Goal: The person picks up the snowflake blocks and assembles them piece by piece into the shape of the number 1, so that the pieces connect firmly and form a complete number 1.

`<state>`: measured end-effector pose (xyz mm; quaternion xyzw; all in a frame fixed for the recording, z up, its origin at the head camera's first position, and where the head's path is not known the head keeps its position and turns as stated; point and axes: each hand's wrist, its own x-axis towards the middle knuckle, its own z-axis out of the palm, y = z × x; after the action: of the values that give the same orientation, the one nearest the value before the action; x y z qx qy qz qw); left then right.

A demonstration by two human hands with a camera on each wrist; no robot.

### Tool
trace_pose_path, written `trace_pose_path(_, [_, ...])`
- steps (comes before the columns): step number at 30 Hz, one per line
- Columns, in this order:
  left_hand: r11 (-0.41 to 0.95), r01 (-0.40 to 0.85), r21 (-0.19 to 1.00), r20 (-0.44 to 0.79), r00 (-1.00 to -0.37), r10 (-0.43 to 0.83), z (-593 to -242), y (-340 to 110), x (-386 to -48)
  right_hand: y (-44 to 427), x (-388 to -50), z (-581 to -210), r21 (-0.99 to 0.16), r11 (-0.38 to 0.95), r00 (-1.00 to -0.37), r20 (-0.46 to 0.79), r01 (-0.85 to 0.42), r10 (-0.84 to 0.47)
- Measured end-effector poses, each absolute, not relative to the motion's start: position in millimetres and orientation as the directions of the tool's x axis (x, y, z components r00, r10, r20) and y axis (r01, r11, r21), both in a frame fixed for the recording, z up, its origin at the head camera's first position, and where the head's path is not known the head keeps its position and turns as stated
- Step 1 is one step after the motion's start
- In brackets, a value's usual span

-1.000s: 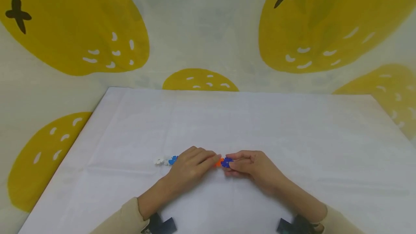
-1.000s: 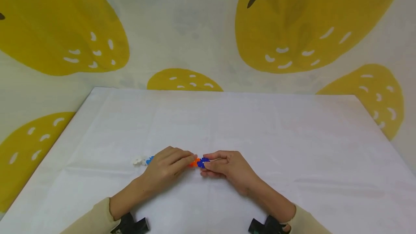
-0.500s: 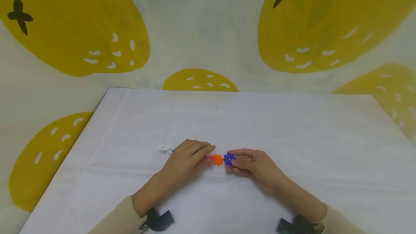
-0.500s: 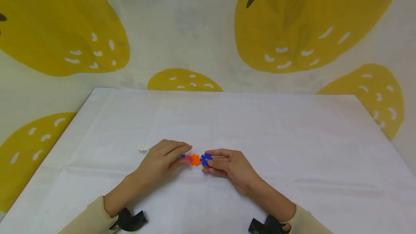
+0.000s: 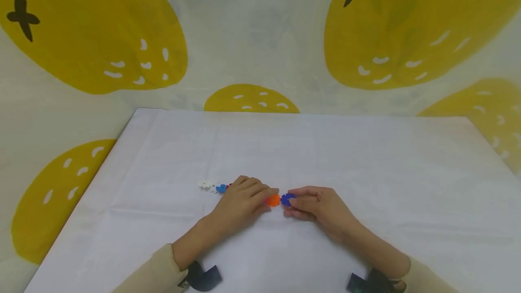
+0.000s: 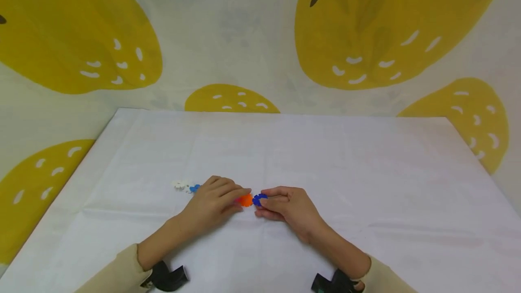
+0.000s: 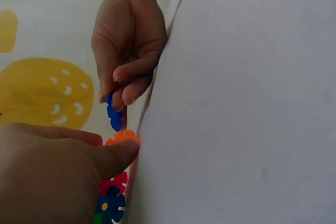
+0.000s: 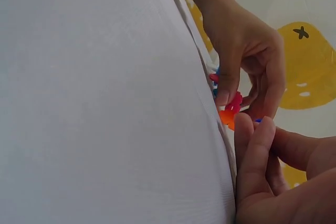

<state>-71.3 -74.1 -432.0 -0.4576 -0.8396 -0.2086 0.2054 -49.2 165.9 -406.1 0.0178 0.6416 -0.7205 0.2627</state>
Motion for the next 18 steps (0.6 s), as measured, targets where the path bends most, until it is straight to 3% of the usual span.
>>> trace_pose_path(11, [0.464,0.863,0.200,0.582,-0.485,0.653,-435.8,-75.3,-70.4,164.6,-49.3,-409.0,-0.921,-0.004,-0.862,-0.363,0.389,-0.354])
trace_pose_path(18, [0.446,0.887,0.115,0.662,-0.403,0.632,-436.2,-76.9,-71.2,168.2,-50.9,-409.4,-0.932,-0.017,-0.856,-0.325,0.362,-0.402])
